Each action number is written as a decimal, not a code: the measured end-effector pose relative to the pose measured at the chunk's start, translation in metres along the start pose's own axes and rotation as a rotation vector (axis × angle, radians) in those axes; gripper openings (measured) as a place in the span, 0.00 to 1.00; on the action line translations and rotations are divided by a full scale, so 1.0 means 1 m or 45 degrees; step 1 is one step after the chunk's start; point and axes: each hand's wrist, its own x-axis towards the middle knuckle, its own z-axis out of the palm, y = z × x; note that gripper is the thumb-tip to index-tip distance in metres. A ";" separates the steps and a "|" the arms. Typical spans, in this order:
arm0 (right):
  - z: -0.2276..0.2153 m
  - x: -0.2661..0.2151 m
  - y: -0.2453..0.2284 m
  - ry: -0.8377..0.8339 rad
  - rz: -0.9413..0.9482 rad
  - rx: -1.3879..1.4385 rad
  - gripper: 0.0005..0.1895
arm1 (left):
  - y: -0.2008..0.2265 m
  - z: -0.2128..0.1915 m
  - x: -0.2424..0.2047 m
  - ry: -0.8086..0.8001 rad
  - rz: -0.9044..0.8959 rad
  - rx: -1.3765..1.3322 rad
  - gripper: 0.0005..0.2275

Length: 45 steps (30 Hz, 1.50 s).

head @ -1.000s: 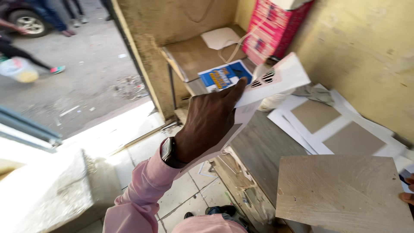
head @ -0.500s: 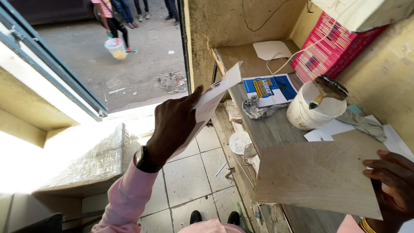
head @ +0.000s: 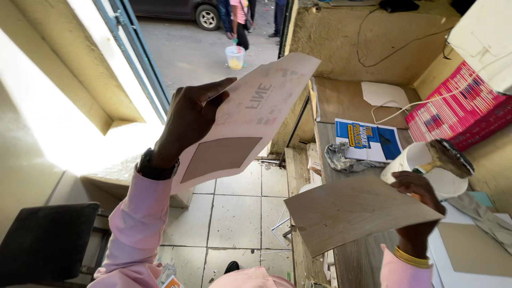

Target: The person holds a white book cover with two rectangular cutouts, then places it on a table. They align a printed sheet with floral designs and the word 'FINE' onto the cover, smoothing it down with both hands. Finally, they lift the assembled cover to display the finished product.

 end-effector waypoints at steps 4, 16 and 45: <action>0.050 -0.007 0.067 -0.106 0.085 0.800 0.14 | 0.035 -0.021 0.006 0.064 -0.010 -0.246 0.14; 0.202 0.081 0.035 -0.394 -0.152 1.800 0.14 | 0.026 -0.024 -0.003 0.081 0.259 -0.479 0.10; 0.132 0.171 -0.036 -0.164 0.332 0.970 0.18 | 0.122 -0.076 -0.022 0.021 0.253 -0.436 0.22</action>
